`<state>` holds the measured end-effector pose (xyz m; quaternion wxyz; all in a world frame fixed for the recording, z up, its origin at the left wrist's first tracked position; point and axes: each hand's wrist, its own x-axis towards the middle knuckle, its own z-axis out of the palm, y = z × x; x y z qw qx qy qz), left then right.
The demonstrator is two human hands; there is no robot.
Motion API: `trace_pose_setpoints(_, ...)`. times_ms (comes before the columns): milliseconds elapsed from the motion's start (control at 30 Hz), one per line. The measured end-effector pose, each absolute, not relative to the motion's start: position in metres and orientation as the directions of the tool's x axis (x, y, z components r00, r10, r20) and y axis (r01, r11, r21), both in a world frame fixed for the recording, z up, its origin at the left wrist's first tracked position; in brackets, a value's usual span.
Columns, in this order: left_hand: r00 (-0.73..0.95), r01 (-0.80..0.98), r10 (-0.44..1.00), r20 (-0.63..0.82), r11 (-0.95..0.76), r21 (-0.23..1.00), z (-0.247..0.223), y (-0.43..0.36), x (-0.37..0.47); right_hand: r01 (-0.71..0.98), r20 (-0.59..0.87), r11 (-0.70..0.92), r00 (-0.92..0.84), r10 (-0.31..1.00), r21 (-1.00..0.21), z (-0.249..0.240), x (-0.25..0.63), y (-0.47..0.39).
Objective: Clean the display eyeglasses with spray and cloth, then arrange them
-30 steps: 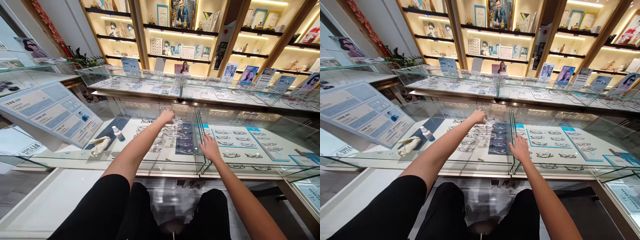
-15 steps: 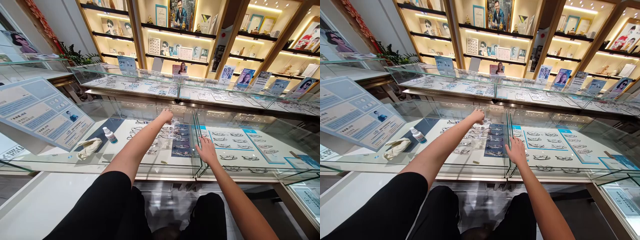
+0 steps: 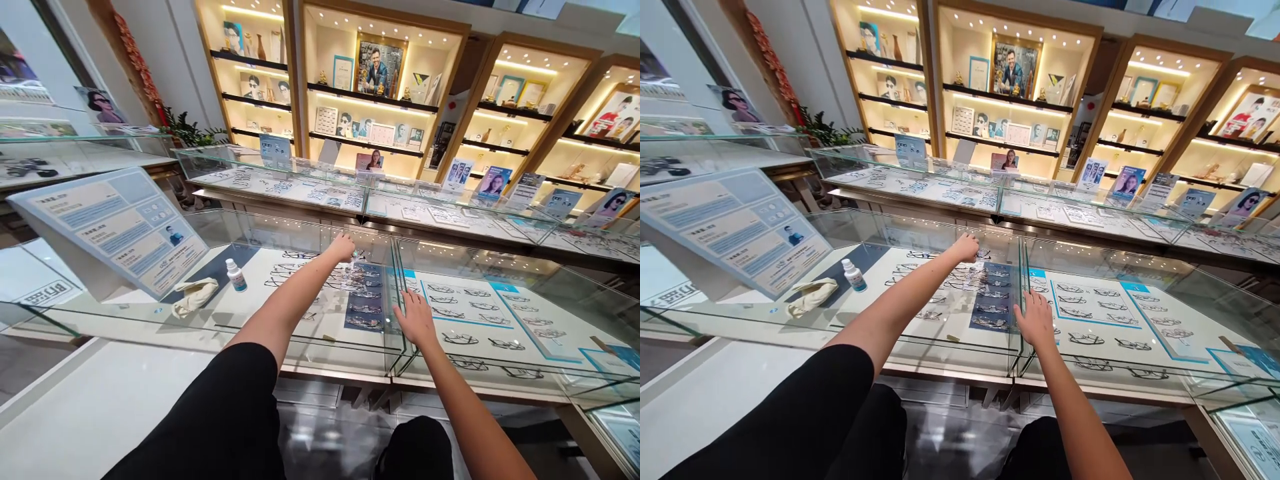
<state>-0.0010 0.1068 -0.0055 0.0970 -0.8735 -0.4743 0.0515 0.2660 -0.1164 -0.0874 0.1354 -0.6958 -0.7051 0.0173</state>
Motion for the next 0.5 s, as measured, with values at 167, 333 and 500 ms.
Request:
trace_pose_setpoints(167,0.565,0.813,0.822,0.069,-0.541,-0.214,0.017,0.088,-0.004,0.981,0.175,0.035,-0.002,0.984,-0.190,-0.091,0.269,-0.115)
trace_pose_setpoints(333,0.593,0.802,0.796,0.123,-0.569,-0.180,0.057,0.045,-0.027,0.985,0.181,0.043,-0.013,0.983,-0.166,-0.096,0.274,-0.111)
trace_pose_setpoints(500,0.690,0.720,0.700,0.183,-0.688,-0.085,0.096,-0.022,-0.083,0.989,0.215,0.060,-0.029,0.976,-0.138,-0.104,0.283,-0.108)
